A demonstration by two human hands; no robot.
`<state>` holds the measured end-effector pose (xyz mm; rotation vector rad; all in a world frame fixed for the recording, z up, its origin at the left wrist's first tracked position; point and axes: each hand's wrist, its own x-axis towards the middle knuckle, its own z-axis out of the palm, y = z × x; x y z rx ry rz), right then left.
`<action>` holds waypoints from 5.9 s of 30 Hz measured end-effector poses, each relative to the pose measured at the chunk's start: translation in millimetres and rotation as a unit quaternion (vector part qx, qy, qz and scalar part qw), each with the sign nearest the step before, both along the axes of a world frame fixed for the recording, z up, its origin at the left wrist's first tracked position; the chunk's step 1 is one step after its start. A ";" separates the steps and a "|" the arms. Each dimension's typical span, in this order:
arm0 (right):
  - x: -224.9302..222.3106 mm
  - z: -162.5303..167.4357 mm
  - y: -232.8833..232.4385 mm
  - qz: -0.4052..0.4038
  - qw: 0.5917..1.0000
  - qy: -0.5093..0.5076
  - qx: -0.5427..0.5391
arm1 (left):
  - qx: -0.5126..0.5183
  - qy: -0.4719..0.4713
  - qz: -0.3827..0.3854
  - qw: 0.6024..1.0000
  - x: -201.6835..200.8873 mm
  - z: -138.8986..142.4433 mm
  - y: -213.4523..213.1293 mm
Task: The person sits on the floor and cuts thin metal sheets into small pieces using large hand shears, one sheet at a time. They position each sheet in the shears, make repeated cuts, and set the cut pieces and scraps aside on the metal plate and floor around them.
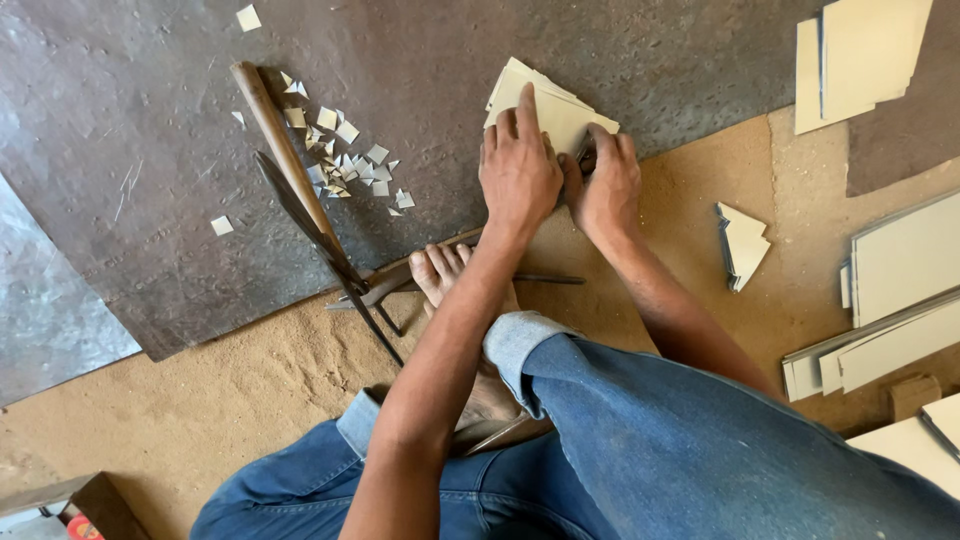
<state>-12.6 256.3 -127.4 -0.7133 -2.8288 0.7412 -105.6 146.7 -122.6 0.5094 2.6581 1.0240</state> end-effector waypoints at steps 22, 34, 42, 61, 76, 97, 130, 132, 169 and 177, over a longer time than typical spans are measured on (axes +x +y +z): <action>-18.8 14.3 17.1 -0.031 0.999 -0.026 -0.029 | 0.124 -0.124 0.091 0.980 -10.9 -4.9 -9.2; -10.4 30.5 29.5 0.033 0.983 0.104 -0.148 | 0.174 -0.077 0.054 0.980 -15.3 24.4 -22.9; -19.2 15.0 15.4 0.087 0.972 0.217 0.026 | 0.153 0.060 0.032 0.986 -27.3 18.0 -30.0; -61.7 111.3 -41.2 0.038 0.765 0.001 -0.643 | 0.302 -0.252 0.049 0.918 -23.5 82.9 -146.0; -123.6 113.4 -114.9 0.138 0.801 -0.007 -0.583 | 0.093 0.092 0.277 0.952 78.6 86.9 -227.6; -204.1 115.1 -168.7 0.309 0.837 -0.125 -0.434 | 0.204 -0.153 0.292 0.922 142.0 41.8 -273.1; -198.9 138.3 -180.4 0.450 0.881 -0.117 -0.089 | 0.179 -0.153 0.250 0.939 135.9 -0.1 -272.8; -198.4 137.2 -182.0 0.522 0.853 -0.002 -0.013 | 0.193 -0.148 0.253 0.936 136.8 1.5 -273.5; -138.3 83.9 -191.5 0.383 0.916 0.080 -0.087 | 0.151 -0.188 0.242 0.940 137.1 -21.3 -271.9; -129.0 61.2 -177.3 0.389 0.917 0.051 -0.069 | 0.228 -0.068 0.231 0.943 150.3 -5.0 -273.9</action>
